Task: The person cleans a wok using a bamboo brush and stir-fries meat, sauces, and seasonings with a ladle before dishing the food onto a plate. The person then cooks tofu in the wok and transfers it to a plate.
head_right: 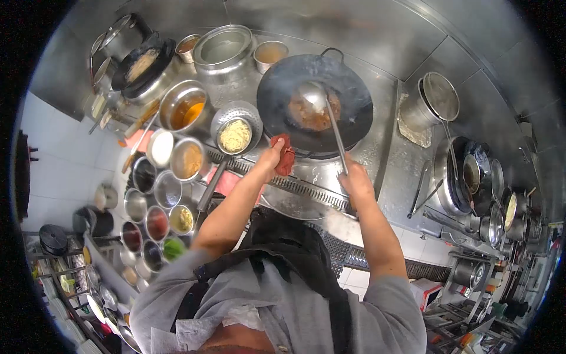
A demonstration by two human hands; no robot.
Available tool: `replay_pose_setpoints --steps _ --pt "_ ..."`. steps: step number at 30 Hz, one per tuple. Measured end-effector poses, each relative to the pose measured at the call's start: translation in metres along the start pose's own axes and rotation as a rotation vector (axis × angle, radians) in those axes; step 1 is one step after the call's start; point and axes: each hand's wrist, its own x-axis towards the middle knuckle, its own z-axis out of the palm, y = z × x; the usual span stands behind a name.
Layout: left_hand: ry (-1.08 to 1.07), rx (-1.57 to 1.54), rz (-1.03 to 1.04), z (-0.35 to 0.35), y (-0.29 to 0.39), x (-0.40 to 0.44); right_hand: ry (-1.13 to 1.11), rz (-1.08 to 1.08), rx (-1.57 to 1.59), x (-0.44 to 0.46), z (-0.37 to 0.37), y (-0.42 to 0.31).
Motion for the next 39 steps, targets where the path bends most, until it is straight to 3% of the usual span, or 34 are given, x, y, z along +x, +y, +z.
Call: replay_pose_setpoints --steps 2,6,8,10,12,16,18,19,22,24,25,26,31,32,34,35,39 --pt "0.075 -0.051 -0.036 0.014 -0.002 0.021 0.01 -0.02 -0.044 -0.003 -0.013 -0.002" --pt "-0.068 -0.13 0.02 0.004 -0.008 0.055 -0.068 0.082 -0.165 0.0 -0.002 0.009" --pt "0.098 -0.054 -0.015 0.006 -0.011 0.059 -0.044 -0.037 -0.122 -0.004 0.014 0.02" --pt "0.106 -0.026 -0.028 0.006 -0.007 0.059 0.048 -0.147 -0.126 -0.029 0.001 0.042" --pt "0.187 -0.036 -0.088 0.008 -0.01 0.054 -0.139 -0.097 -0.12 -0.061 -0.038 0.051" --pt "0.167 -0.027 -0.066 0.0 -0.024 0.075 -0.15 0.007 -0.28 -0.061 -0.05 0.062" --pt "0.013 -0.108 0.09 -0.013 -0.04 0.091 -0.032 -0.012 -0.306 -0.045 -0.039 0.054" --pt "0.136 -0.13 0.154 0.01 -0.032 0.057 -0.024 -0.012 -0.267 -0.052 -0.046 0.047" --pt "0.031 -0.216 0.118 0.018 -0.035 -0.055 -0.115 0.034 -0.169 -0.122 -0.102 0.012" --pt "0.021 -0.181 0.068 0.032 -0.003 -0.117 -0.14 0.03 -0.075 -0.136 -0.12 0.015" --pt "0.026 -0.226 0.093 0.027 -0.007 -0.099 -0.203 0.039 0.027 -0.154 -0.125 0.009" --pt "-0.221 -0.347 0.122 0.008 -0.017 -0.063 -0.307 0.2 -0.092 -0.138 -0.13 -0.022" --pt "-0.119 -0.225 0.04 -0.013 -0.015 0.0 -0.151 0.155 -0.15 -0.08 -0.056 -0.009" --pt "-0.123 -0.217 0.026 -0.018 -0.027 -0.007 -0.153 0.171 -0.146 -0.086 -0.04 -0.005" --pt "0.087 -0.154 0.075 -0.033 -0.057 -0.043 0.083 0.045 -0.137 -0.092 -0.019 -0.002" --pt "0.069 -0.172 0.046 -0.041 -0.07 -0.077 0.136 0.08 -0.104 -0.103 -0.018 -0.009" --pt "0.061 -0.261 0.046 -0.018 -0.03 -0.12 0.22 0.118 0.087 -0.162 -0.014 -0.024"
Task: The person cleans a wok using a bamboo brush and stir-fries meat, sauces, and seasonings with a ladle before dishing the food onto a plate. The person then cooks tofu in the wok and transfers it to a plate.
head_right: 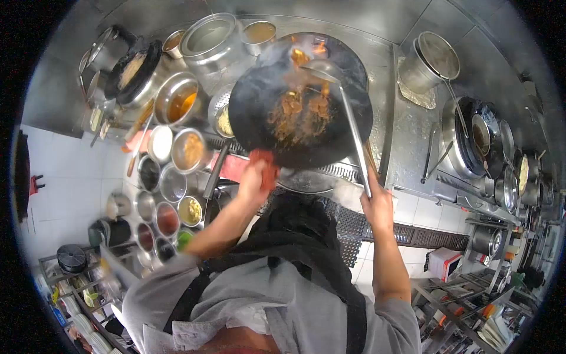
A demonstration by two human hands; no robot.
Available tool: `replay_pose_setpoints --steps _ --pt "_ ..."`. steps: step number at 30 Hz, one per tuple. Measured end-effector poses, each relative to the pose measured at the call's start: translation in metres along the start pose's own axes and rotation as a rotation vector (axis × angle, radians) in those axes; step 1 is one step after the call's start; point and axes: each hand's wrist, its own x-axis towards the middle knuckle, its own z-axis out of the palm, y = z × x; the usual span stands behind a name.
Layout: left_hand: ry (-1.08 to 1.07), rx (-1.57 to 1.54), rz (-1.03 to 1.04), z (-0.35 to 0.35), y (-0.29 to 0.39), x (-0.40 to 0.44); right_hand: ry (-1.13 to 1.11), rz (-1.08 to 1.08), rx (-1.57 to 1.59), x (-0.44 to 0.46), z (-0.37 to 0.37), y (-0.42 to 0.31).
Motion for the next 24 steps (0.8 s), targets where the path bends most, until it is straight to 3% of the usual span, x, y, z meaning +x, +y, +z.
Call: replay_pose_setpoints --steps 3,5,6,7,9,10,12,13,15,17,20,22,23,24 --pt "-0.242 0.055 0.05 0.012 0.015 0.07 0.077 0.047 0.043 -0.019 -0.004 -0.009" --pt "-0.16 0.064 0.011 0.026 0.017 0.097 0.039 0.254 0.103 -0.028 0.0 -0.014" --pt "-0.074 0.071 -0.033 0.026 0.012 0.106 0.129 0.149 0.134 -0.031 0.007 -0.011" --pt "-0.074 0.077 -0.041 0.007 -0.004 0.103 0.183 0.084 0.148 -0.033 0.008 -0.015" --pt "-0.18 0.062 -0.009 -0.032 -0.032 0.084 0.117 0.264 0.172 -0.039 -0.009 -0.033" --pt "0.14 0.027 -0.229 -0.002 -0.006 0.043 0.166 0.188 0.159 -0.049 -0.006 -0.022" --pt "0.453 0.006 -0.432 0.025 0.021 0.028 0.225 0.07 0.15 -0.065 0.007 0.003" --pt "0.047 -0.005 -0.128 0.008 0.013 0.027 0.198 0.091 0.16 -0.075 0.015 0.004" --pt "-0.076 0.031 -0.019 0.02 0.022 0.037 0.202 0.13 0.206 -0.067 0.028 0.011" --pt "-0.052 0.124 0.04 0.039 0.021 0.086 0.066 0.328 0.31 -0.05 0.021 -0.009" --pt "-0.2 0.164 -0.005 0.0 -0.004 0.131 0.066 0.266 0.21 -0.052 0.03 0.001" --pt "-0.135 0.079 0.016 -0.023 -0.027 0.083 0.106 0.232 0.274 -0.055 0.014 -0.007" --pt "0.093 0.028 0.053 -0.006 -0.029 0.039 0.118 0.232 0.274 -0.058 0.009 -0.005" --pt "0.046 0.051 0.044 -0.003 -0.02 0.027 0.144 0.206 0.23 -0.063 0.004 -0.001"
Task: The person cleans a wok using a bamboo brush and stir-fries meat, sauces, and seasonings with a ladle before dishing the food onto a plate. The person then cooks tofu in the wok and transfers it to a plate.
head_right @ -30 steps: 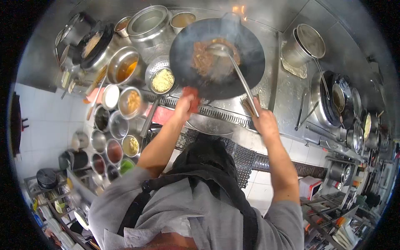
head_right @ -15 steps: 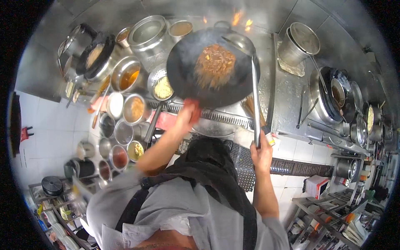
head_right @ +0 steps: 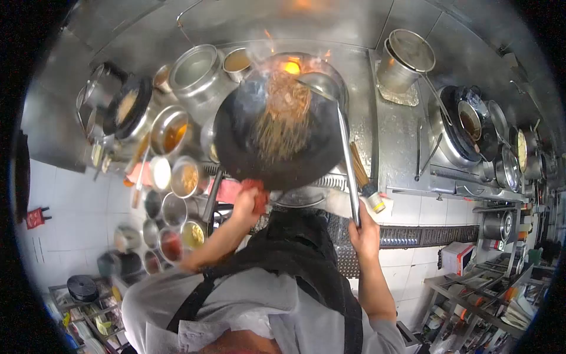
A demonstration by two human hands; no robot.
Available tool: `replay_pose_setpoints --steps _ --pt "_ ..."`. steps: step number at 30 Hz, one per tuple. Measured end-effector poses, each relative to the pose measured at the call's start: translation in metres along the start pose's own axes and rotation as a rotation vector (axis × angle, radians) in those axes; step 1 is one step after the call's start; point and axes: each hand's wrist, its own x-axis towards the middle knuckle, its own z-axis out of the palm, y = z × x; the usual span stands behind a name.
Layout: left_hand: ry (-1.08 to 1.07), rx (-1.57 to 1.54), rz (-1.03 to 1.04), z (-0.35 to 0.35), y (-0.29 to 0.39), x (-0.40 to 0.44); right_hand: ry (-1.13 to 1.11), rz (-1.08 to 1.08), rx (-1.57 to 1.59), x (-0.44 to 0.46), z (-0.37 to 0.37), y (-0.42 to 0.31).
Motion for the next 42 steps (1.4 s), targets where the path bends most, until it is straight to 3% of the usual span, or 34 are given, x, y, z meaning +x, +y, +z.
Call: replay_pose_setpoints --steps 2,3,5,7,8,9,10,11,13,14,16,17,19,21,23,26,27,28,30,34,35,39,42 --pt "-0.096 0.045 -0.011 0.004 0.017 -0.025 -0.07 0.084 -0.028 -0.003 -0.016 -0.019" --pt "-0.035 -0.031 0.005 0.016 0.027 0.0 -0.084 0.146 -0.015 0.003 -0.018 -0.035" --pt "-0.195 -0.032 -0.013 0.035 0.041 0.042 -0.033 0.005 -0.035 0.015 -0.012 -0.033" --pt "-0.266 -0.023 -0.032 0.016 0.025 0.082 -0.062 0.038 -0.083 0.018 -0.018 -0.045" --pt "-0.237 -0.081 -0.002 0.004 0.011 0.07 -0.084 0.07 -0.121 0.021 -0.024 -0.051" --pt "-0.214 -0.138 0.035 -0.01 -0.006 0.05 -0.009 -0.105 -0.117 0.016 -0.029 -0.052" --pt "-0.091 0.005 0.057 0.004 0.011 -0.006 0.006 -0.175 -0.133 0.01 -0.035 -0.047" --pt "-0.129 -0.01 0.042 0.0 0.015 -0.012 0.017 -0.243 -0.149 0.008 -0.039 -0.042" --pt "-0.111 -0.052 0.066 0.002 0.027 -0.004 -0.013 -0.187 -0.176 0.003 -0.034 -0.043" --pt "-0.144 -0.059 -0.019 0.008 0.042 0.021 -0.022 -0.161 -0.173 0.017 -0.027 -0.045" --pt "-0.186 -0.116 0.03 0.022 0.037 0.08 -0.027 -0.062 -0.149 0.039 -0.007 -0.049" --pt "-0.172 -0.116 0.021 0.027 0.033 0.102 0.07 -0.216 -0.21 0.046 0.012 -0.03" --pt "-0.228 -0.096 0.042 0.025 0.021 0.129 0.075 -0.198 -0.254 0.05 0.052 0.002" --pt "-0.282 -0.085 0.072 0.031 0.02 0.144 -0.02 -0.071 -0.253 0.045 0.088 0.011" --pt "-0.341 -0.108 0.016 0.03 0.016 0.148 0.027 -0.2 -0.271 0.044 0.126 0.056" --pt "-0.369 -0.037 0.009 0.028 0.017 0.157 -0.013 -0.165 -0.275 0.051 0.125 0.043" --pt "-0.432 -0.026 0.004 0.025 0.013 0.158 0.037 -0.322 -0.285 0.059 0.117 0.026" --pt "-0.301 -0.001 0.024 0.029 0.009 0.157 -0.036 -0.303 -0.279 0.072 0.107 0.007" --pt "-0.25 0.01 0.053 0.029 0.008 0.154 -0.137 -0.325 -0.248 0.102 0.091 -0.035" --pt "-0.214 0.045 0.095 0.026 0.008 0.152 -0.28 -0.653 -0.263 0.167 0.096 -0.165" --pt "-0.134 0.012 0.135 0.03 0.014 0.144 -0.32 -0.755 -0.262 0.184 0.107 -0.198" --pt "-0.183 0.004 0.177 0.027 0.001 0.159 -0.482 -1.046 -0.417 0.23 0.178 -0.288" --pt "-0.155 0.017 0.145 0.027 -0.004 0.164 -0.622 -1.062 -0.69 0.226 0.226 -0.339"
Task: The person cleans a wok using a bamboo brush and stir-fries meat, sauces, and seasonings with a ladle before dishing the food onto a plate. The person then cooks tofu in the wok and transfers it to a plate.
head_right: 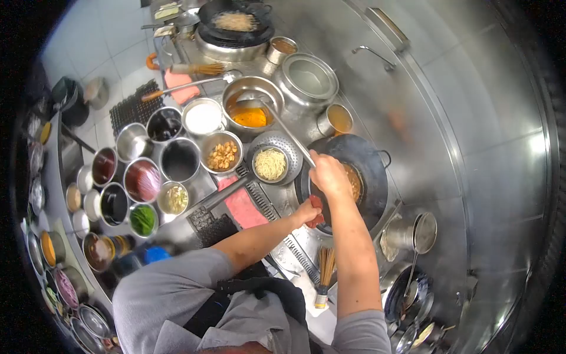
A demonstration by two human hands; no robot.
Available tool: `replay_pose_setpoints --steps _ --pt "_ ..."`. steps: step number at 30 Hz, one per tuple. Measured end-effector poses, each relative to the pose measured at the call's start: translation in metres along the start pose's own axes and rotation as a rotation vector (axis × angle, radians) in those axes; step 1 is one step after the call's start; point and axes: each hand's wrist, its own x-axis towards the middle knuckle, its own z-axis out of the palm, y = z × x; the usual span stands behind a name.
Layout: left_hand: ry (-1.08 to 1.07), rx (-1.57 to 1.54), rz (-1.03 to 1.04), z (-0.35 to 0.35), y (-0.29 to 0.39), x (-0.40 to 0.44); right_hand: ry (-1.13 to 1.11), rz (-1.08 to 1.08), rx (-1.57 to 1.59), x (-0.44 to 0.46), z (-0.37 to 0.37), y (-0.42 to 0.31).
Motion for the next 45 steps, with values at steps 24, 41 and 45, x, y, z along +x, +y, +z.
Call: replay_pose_setpoints --steps 24,41,45 --pt "-0.04 -0.236 -0.168 0.019 0.072 -0.113 -0.08 0.903 0.422 -0.411 0.012 0.008" --pt "-0.286 -0.025 -0.176 -0.01 0.071 -0.094 0.648 0.934 0.608 -0.388 0.122 -0.046" --pt "-0.034 0.006 -0.231 -0.004 0.043 -0.11 0.673 1.013 0.667 -0.393 0.094 -0.058"
